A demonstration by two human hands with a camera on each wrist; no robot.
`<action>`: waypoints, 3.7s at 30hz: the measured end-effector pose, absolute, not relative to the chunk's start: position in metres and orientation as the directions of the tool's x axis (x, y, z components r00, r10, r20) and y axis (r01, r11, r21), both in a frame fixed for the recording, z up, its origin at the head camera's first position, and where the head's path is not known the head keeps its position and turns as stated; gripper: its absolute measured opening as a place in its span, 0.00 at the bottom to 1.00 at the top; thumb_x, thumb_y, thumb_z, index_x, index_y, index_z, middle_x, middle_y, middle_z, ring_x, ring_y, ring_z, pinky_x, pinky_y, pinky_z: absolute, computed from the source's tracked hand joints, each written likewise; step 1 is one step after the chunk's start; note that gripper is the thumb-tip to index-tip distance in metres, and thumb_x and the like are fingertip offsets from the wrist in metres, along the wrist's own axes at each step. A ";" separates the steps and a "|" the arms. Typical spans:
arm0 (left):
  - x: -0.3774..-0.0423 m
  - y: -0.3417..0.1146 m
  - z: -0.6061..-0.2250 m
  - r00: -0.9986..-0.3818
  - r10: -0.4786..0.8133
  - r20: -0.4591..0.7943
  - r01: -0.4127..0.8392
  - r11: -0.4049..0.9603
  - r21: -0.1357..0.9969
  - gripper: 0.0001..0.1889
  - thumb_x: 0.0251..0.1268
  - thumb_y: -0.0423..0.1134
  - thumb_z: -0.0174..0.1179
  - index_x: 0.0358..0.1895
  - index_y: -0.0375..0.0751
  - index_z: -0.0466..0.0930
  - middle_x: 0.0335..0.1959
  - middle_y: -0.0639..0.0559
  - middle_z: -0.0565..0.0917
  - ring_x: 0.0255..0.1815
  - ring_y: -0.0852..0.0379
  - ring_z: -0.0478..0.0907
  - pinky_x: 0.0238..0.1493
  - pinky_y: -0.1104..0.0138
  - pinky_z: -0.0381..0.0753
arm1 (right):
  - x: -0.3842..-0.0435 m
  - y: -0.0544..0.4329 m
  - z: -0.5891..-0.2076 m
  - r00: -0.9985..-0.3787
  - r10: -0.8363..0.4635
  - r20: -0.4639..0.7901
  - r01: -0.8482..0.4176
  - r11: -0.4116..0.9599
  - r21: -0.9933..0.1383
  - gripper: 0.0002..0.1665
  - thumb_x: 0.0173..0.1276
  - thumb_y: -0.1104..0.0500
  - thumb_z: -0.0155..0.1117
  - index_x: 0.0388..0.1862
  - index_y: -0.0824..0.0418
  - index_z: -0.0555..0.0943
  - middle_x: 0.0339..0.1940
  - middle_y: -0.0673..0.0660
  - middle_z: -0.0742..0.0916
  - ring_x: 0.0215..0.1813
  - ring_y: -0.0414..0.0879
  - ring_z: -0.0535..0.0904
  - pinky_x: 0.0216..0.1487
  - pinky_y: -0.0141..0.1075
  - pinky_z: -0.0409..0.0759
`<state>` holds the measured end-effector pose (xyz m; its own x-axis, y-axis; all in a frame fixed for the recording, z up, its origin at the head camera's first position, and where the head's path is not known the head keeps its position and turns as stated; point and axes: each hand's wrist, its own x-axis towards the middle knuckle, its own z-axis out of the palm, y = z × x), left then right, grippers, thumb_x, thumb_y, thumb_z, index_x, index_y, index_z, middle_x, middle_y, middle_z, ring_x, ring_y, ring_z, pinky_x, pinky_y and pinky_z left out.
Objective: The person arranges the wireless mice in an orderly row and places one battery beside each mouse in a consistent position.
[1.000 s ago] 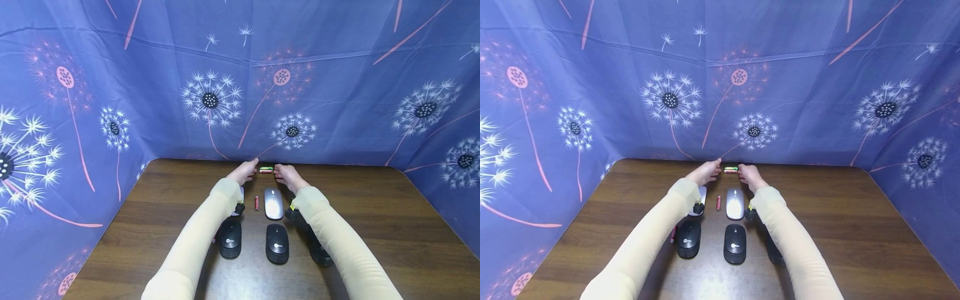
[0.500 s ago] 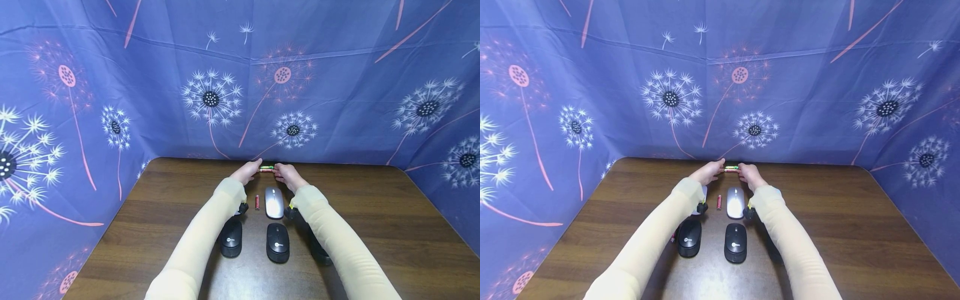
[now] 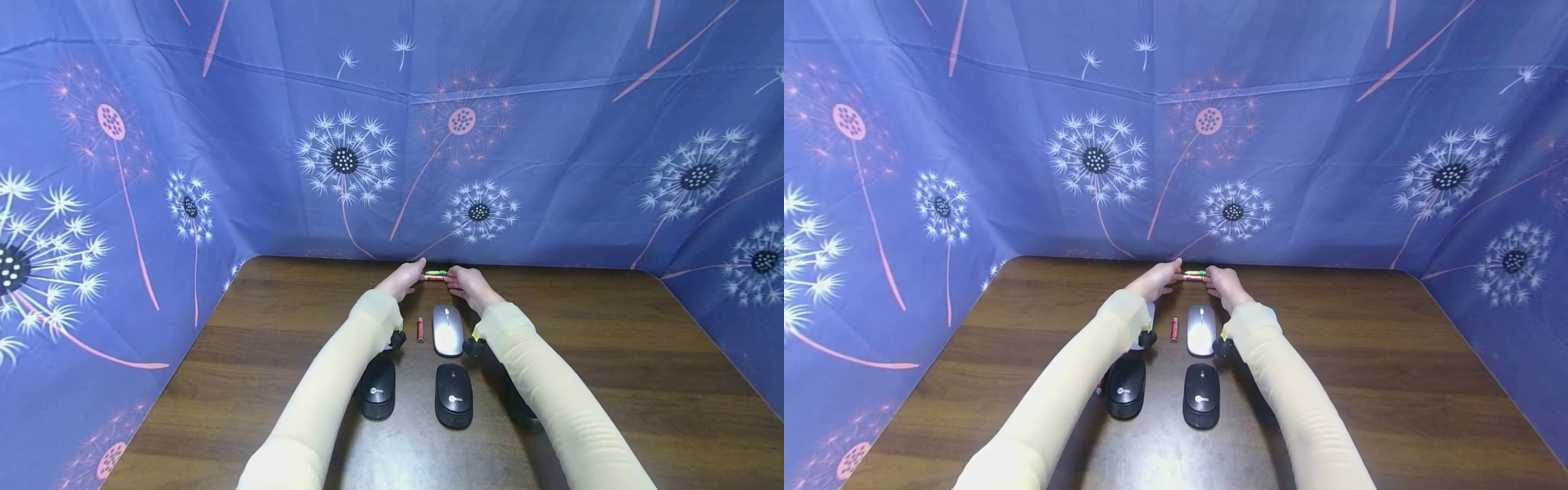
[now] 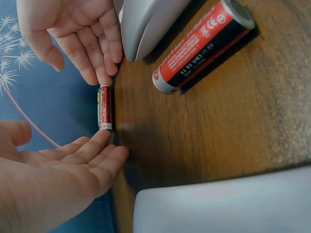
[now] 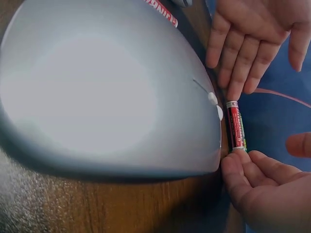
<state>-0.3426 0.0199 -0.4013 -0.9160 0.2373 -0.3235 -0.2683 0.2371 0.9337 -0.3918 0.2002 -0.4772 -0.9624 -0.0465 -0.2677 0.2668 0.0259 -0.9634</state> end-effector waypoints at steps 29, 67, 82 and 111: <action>-0.324 0.018 -0.376 -0.969 0.022 -0.247 -0.245 0.065 0.967 0.14 0.68 0.29 0.49 0.49 0.23 0.78 0.45 0.31 0.82 0.45 0.43 0.82 0.55 0.56 0.78 | -0.326 0.190 -0.387 -0.948 -0.100 -0.303 0.313 -0.113 -0.943 0.23 0.71 0.68 0.44 0.61 0.81 0.64 0.37 0.63 0.84 0.40 0.48 0.85 0.58 0.40 0.74; -0.252 -0.017 -0.360 -0.927 0.231 0.296 0.368 0.405 0.837 0.05 0.56 0.35 0.67 0.35 0.41 0.87 0.30 0.51 0.87 0.30 0.63 0.83 0.30 0.73 0.79 | -0.271 0.193 -0.350 -0.934 -0.299 -0.193 0.238 -0.122 -0.964 0.20 0.68 0.69 0.55 0.56 0.80 0.71 0.36 0.58 0.87 0.42 0.45 0.85 0.50 0.35 0.80; -0.198 -0.025 -0.367 -0.814 0.292 0.502 0.579 0.477 0.662 0.03 0.53 0.33 0.68 0.32 0.42 0.86 0.31 0.55 0.85 0.29 0.65 0.81 0.32 0.76 0.80 | -0.239 0.181 -0.351 -0.899 -0.398 -0.185 0.224 -0.056 -0.973 0.22 0.66 0.69 0.59 0.55 0.81 0.70 0.35 0.56 0.87 0.39 0.43 0.85 0.47 0.32 0.81; -0.139 -0.035 -0.395 -0.691 0.595 0.410 0.697 0.700 0.158 0.09 0.51 0.45 0.70 0.25 0.48 0.80 0.24 0.61 0.78 0.28 0.66 0.75 0.32 0.74 0.73 | -0.202 0.164 -0.394 -0.828 -0.533 -0.177 0.024 0.281 -0.959 0.12 0.60 0.66 0.65 0.39 0.77 0.82 0.30 0.61 0.87 0.31 0.43 0.84 0.38 0.38 0.84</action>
<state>-0.1393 -0.0349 -0.3947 -0.6907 0.5953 0.4104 0.6969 0.6995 0.1582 -0.2018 0.1639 -0.3939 -0.8276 -0.5329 -0.1767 0.0240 0.2809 -0.9594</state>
